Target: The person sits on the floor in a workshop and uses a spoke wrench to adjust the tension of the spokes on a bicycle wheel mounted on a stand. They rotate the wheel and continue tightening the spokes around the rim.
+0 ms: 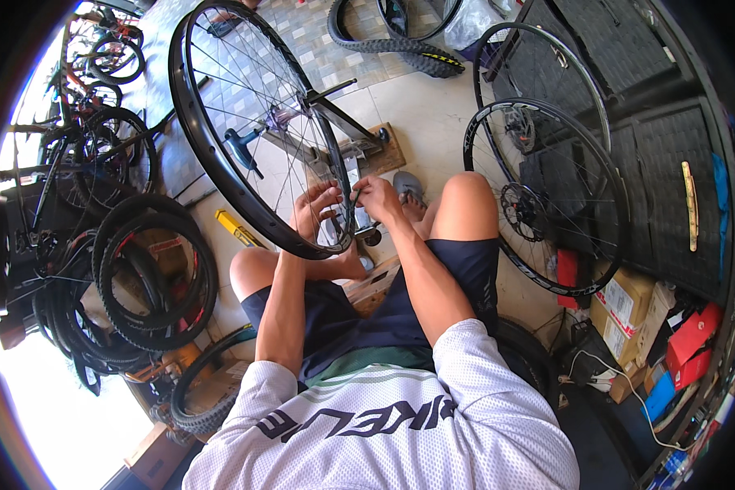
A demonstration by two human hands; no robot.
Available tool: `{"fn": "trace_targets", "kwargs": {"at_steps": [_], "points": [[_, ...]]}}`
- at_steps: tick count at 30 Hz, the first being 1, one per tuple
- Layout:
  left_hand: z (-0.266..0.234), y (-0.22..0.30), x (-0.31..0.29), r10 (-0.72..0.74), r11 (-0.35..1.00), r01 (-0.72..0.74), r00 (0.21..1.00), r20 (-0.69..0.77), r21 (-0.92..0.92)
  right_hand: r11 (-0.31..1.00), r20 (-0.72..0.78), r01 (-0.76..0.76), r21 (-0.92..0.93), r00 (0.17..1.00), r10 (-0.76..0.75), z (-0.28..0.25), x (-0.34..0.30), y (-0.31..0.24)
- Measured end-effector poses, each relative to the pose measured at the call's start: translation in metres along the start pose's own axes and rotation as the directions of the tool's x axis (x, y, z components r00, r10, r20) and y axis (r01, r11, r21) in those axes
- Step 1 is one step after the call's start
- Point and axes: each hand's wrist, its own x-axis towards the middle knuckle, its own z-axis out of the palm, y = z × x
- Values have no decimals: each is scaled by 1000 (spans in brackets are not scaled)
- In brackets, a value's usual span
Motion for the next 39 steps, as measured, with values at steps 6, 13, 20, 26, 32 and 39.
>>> {"fn": "trace_targets", "kwargs": {"at_steps": [6, 13, 20, 26, 32, 39], "points": [[-2, -5, -3, 36, 999, -37, 999, 10, 15, 976, 161, -57, -209, 983, 92, 11, -8, -7], [-17, -29, 9, 9, 988, -14, 999, -32, -152, 879, 117, 183, -440, 982, -146, 21, -16, -12], [-33, -54, 12, -77, 993, 71, 995, 65, 90, 860, 273, 296, -416, 943, -192, 13, -34, -32], [-20, -23, 27, 108, 806, -201, 975, 195, 557, 778, 194, 270, -567, 962, -192, 8, -32, -27], [-51, -64, 61, 410, 660, -436, 891, 193, 611, 716, 153, 256, -649, 966, -207, 18, -21, -16], [-51, -107, 94, 266, 871, -263, 962, 52, 415, 634, 140, 248, -732, 966, -216, 16, -16, -15]]}}
